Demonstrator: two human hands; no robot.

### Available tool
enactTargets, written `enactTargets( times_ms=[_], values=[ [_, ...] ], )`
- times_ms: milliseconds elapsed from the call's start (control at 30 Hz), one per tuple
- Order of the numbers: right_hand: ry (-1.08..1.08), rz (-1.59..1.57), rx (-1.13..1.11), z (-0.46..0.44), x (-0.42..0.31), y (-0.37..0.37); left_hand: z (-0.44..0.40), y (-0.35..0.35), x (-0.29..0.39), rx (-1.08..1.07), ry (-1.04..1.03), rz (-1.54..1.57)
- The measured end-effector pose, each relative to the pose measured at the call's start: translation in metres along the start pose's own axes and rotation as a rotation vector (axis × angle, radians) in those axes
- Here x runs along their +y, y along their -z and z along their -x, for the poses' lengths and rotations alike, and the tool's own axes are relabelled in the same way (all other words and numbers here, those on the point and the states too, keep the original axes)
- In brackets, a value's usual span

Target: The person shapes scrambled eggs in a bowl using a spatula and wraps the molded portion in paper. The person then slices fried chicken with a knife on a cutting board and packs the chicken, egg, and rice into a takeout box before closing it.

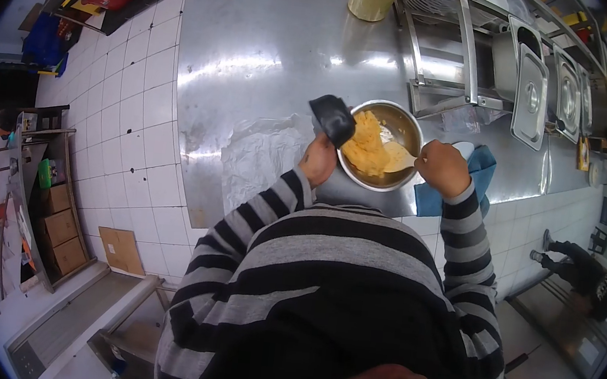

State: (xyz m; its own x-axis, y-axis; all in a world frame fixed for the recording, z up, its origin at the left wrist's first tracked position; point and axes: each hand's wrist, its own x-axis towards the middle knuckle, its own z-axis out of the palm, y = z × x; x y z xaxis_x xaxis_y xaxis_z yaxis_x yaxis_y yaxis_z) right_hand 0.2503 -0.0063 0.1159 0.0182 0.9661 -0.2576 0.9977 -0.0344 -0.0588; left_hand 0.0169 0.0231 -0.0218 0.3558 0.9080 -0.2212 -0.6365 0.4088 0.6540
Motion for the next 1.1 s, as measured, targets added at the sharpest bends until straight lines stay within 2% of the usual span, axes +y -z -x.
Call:
enactTargets(
  times_ms=[67,133,200,267,333,367,433,500,600,700,767,1000,1100],
  values=[
    [-0.005,-0.373,-0.16,-0.009,0.014,-0.016,-0.012,-0.003,0.001,-0.02,0.085,0.104],
    [0.007,-0.43,-0.143,-0.009,0.023,-0.036,-0.009,-0.01,0.009,0.025,0.071,0.118],
    [-0.07,-0.53,-0.065,-0.002,0.018,-0.04,0.0,-0.014,0.019,0.114,0.064,0.119],
    [-0.109,-0.545,-0.021,0.002,0.01,-0.038,0.006,-0.006,0.012,0.157,0.082,0.143],
    [-0.035,-0.503,0.114,0.004,0.002,-0.036,0.011,-0.009,0.014,0.168,0.017,0.125],
    [-0.036,-0.509,0.113,0.005,-0.005,-0.034,0.011,-0.007,0.013,0.17,0.02,0.12],
    [-0.049,-0.415,0.172,0.009,-0.025,-0.025,0.009,0.0,0.012,0.029,0.049,0.268],
    [-0.053,-0.369,0.18,0.014,-0.045,-0.013,0.01,-0.002,0.014,-0.044,0.06,0.339],
    [-0.076,-0.276,0.148,0.018,-0.066,0.007,0.017,-0.031,0.03,0.004,0.021,0.284],
    [-0.035,-0.278,0.152,0.018,-0.068,0.009,0.017,-0.038,0.036,0.034,0.076,0.365],
    [0.047,-0.37,0.157,0.018,-0.06,0.004,0.015,-0.028,0.03,-0.001,0.109,0.376],
    [0.074,-0.708,0.199,0.015,-0.044,-0.032,0.009,-0.032,0.04,-0.029,0.026,0.373],
    [-0.051,-0.839,0.139,0.019,-0.043,-0.05,0.005,-0.026,0.042,-0.025,-0.002,0.413]
  ],
)
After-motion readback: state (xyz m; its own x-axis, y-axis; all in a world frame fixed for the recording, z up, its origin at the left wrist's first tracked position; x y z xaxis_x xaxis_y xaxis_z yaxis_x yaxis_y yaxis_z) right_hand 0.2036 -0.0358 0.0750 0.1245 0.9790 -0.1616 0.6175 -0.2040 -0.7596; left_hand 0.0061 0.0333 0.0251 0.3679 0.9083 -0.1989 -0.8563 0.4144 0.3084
